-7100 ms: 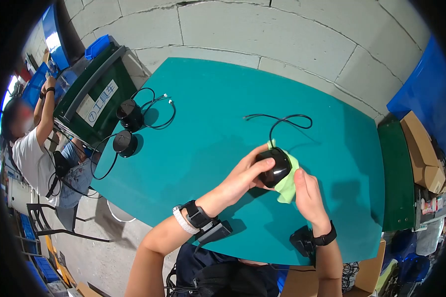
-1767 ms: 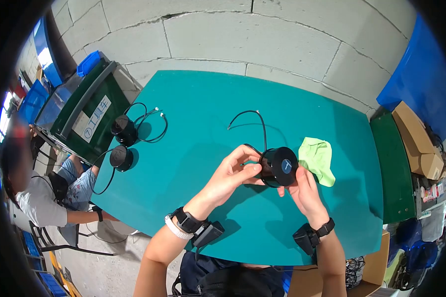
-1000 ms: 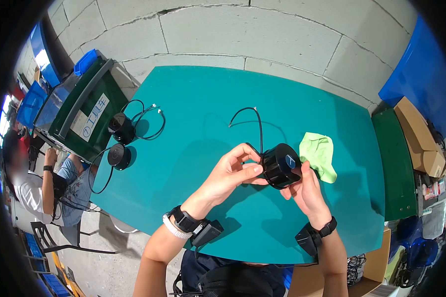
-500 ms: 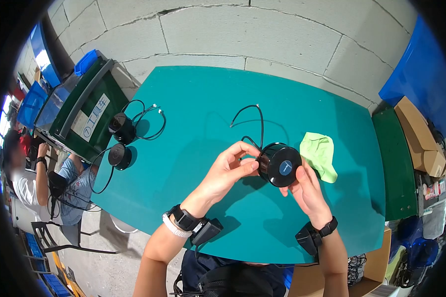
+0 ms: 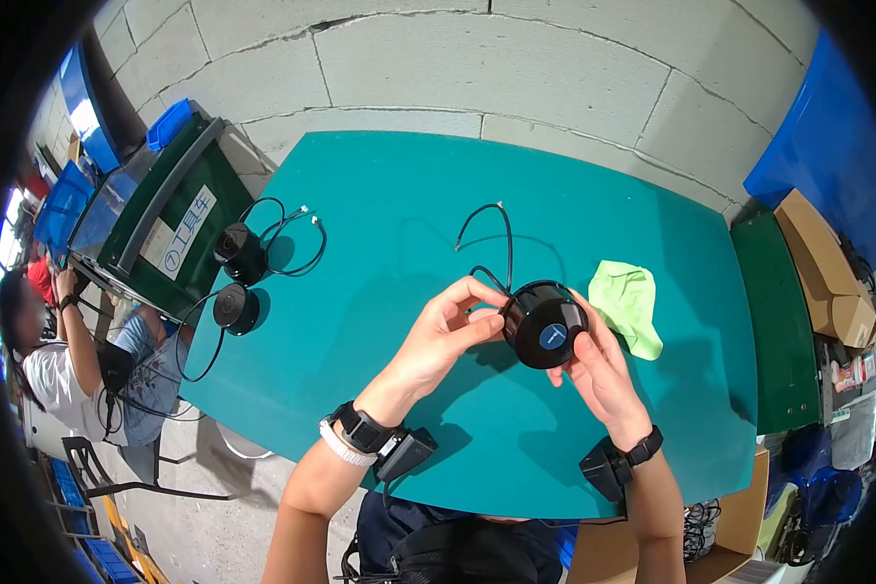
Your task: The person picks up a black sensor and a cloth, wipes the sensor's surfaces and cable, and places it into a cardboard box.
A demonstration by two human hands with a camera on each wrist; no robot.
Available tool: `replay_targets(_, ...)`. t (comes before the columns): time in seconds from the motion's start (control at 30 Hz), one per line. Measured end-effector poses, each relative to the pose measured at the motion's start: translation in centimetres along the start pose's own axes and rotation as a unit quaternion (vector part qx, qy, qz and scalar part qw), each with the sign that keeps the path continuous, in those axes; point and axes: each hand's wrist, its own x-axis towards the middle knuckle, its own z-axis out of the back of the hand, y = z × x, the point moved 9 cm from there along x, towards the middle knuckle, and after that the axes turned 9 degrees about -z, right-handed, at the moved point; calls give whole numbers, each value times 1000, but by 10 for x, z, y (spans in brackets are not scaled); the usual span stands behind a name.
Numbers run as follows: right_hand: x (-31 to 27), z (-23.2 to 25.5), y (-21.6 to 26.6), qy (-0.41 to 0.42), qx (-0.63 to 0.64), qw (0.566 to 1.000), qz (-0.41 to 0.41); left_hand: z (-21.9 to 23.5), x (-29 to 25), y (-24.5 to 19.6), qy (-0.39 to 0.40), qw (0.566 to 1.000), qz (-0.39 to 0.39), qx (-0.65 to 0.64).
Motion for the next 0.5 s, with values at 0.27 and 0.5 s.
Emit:
replay_targets(0.27, 0, -3, 3, -4, -23, 1000, 2, 3, 1, 1, -7, 1000, -4, 9)
replay_targets(0.5, 3, 7, -3, -33, -11, 999, -1, 3, 0, 2, 1, 999, -4, 32)
